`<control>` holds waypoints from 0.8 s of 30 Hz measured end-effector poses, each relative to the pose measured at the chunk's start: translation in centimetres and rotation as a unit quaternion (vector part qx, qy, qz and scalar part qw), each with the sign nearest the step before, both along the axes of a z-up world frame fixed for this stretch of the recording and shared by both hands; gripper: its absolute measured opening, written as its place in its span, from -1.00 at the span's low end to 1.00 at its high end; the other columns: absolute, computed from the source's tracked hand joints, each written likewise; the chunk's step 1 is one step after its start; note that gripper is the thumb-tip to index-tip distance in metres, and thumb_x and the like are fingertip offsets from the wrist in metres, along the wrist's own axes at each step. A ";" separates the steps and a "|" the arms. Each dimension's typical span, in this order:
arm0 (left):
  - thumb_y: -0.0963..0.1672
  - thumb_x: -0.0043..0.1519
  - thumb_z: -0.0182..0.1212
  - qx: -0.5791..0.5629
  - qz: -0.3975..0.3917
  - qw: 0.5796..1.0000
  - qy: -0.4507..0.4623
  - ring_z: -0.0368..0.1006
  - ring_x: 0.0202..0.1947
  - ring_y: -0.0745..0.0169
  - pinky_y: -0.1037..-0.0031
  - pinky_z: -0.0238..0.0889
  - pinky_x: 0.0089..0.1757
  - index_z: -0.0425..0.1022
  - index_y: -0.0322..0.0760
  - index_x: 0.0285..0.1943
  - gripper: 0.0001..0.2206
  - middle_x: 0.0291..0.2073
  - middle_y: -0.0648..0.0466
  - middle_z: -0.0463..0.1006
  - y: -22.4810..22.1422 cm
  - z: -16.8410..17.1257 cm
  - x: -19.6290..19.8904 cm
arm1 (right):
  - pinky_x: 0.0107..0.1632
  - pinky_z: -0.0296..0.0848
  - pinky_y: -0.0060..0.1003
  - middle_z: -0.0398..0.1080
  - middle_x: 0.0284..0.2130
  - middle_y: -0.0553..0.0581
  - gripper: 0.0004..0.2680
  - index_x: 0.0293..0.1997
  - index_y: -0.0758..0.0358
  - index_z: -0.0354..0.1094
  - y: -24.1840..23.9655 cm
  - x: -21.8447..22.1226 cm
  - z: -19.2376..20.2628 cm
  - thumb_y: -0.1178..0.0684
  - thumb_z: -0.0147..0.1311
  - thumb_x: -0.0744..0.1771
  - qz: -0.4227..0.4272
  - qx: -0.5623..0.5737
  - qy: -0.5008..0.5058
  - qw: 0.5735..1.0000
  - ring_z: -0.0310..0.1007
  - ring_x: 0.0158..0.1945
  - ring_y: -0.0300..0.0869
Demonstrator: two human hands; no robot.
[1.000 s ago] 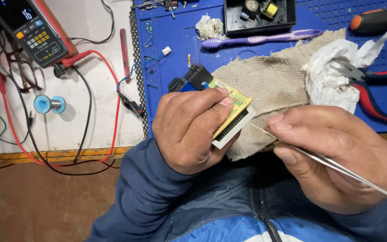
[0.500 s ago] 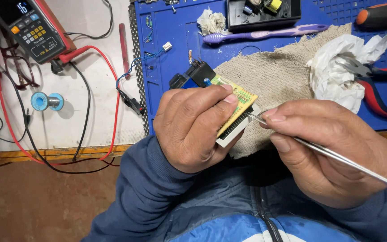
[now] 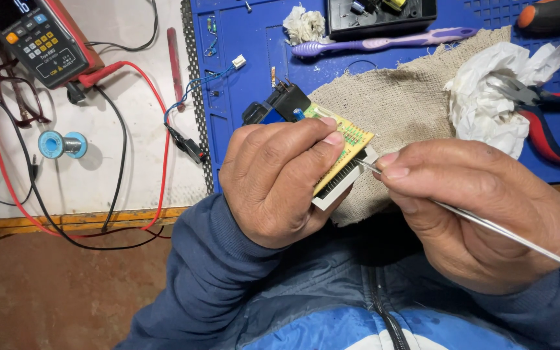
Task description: Repairing a digital display module and circuit board using a multimeter and tweezers.
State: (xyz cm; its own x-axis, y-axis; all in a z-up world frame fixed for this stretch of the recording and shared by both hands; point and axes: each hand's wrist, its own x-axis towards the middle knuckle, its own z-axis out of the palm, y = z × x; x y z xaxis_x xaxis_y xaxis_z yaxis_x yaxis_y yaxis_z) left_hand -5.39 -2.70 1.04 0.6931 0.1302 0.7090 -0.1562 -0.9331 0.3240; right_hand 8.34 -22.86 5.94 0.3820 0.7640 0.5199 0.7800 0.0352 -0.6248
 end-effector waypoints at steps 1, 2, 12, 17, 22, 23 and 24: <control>-0.04 0.60 0.28 0.000 0.000 1.000 0.000 0.85 0.02 -0.15 0.12 0.54 0.04 0.68 -0.33 0.22 -0.73 0.17 -0.16 0.79 0.0 0.0 0.0 | 0.16 0.76 -0.17 0.71 -0.04 0.47 -0.94 0.04 0.53 0.57 -0.1 0.1 -0.2 0.33 0.32 0.47 0.000 0.000 0.000 1.000 0.81 0.00 0.05; -0.03 0.60 0.27 0.000 -0.001 1.000 0.000 0.85 0.02 -0.16 0.12 0.55 0.04 0.68 -0.34 0.23 -0.73 0.17 -0.16 0.79 0.0 0.0 0.0 | 0.16 0.78 -0.16 0.70 -0.03 0.48 -0.93 0.06 0.52 0.56 -0.2 0.3 -0.4 0.32 0.30 0.47 0.010 0.001 -0.001 1.000 0.82 0.01 0.06; -0.08 0.59 0.31 -0.004 -0.006 1.000 0.002 0.85 0.02 -0.16 0.12 0.55 0.04 0.67 -0.34 0.22 -0.78 0.15 -0.17 0.79 0.1 0.3 0.0 | 0.20 0.78 -0.14 0.67 -0.04 0.53 -0.95 0.02 0.50 0.53 -0.3 -0.8 -2.1 0.32 0.27 0.47 -0.027 0.034 0.033 0.999 0.83 0.02 0.12; -0.06 0.60 0.25 -0.006 -0.004 1.000 0.007 0.84 0.01 -0.15 0.13 0.56 0.04 0.69 -0.34 0.20 -0.75 0.15 -0.16 0.79 0.1 0.4 0.1 | 0.24 0.79 -0.09 0.65 -0.01 0.50 -0.95 0.04 0.49 0.52 -0.6 -0.9 -2.1 0.31 0.26 0.48 -0.031 0.016 0.048 0.998 0.84 0.09 0.17; -0.05 0.60 0.26 -0.005 -0.004 1.000 0.006 0.84 0.01 -0.15 0.13 0.57 0.05 0.69 -0.33 0.20 -0.75 0.15 -0.15 0.79 0.1 0.3 0.0 | 0.30 0.79 -0.01 0.65 0.01 0.44 -0.91 0.12 0.49 0.48 -1.0 -0.4 -2.1 0.32 0.24 0.49 -0.011 -0.003 0.051 0.999 0.85 0.17 0.21; -0.06 0.60 0.25 -0.006 -0.003 1.000 0.007 0.84 0.02 -0.15 0.12 0.58 0.04 0.69 -0.33 0.21 -0.75 0.15 -0.16 0.79 0.1 0.3 0.0 | 0.30 0.78 -0.02 0.66 0.02 0.47 -0.91 0.11 0.50 0.49 -0.8 -0.4 -1.8 0.31 0.24 0.49 -0.013 -0.007 0.050 0.999 0.84 0.16 0.21; -0.06 0.61 0.24 -0.007 -0.002 1.000 0.008 0.84 0.02 -0.16 0.11 0.58 0.04 0.69 -0.34 0.22 -0.75 0.16 -0.16 0.79 0.1 0.3 0.0 | 0.29 0.76 -0.04 0.67 0.03 0.50 -0.90 0.11 0.50 0.49 -0.7 -0.5 -1.5 0.29 0.24 0.49 -0.016 -0.011 0.049 0.999 0.83 0.15 0.20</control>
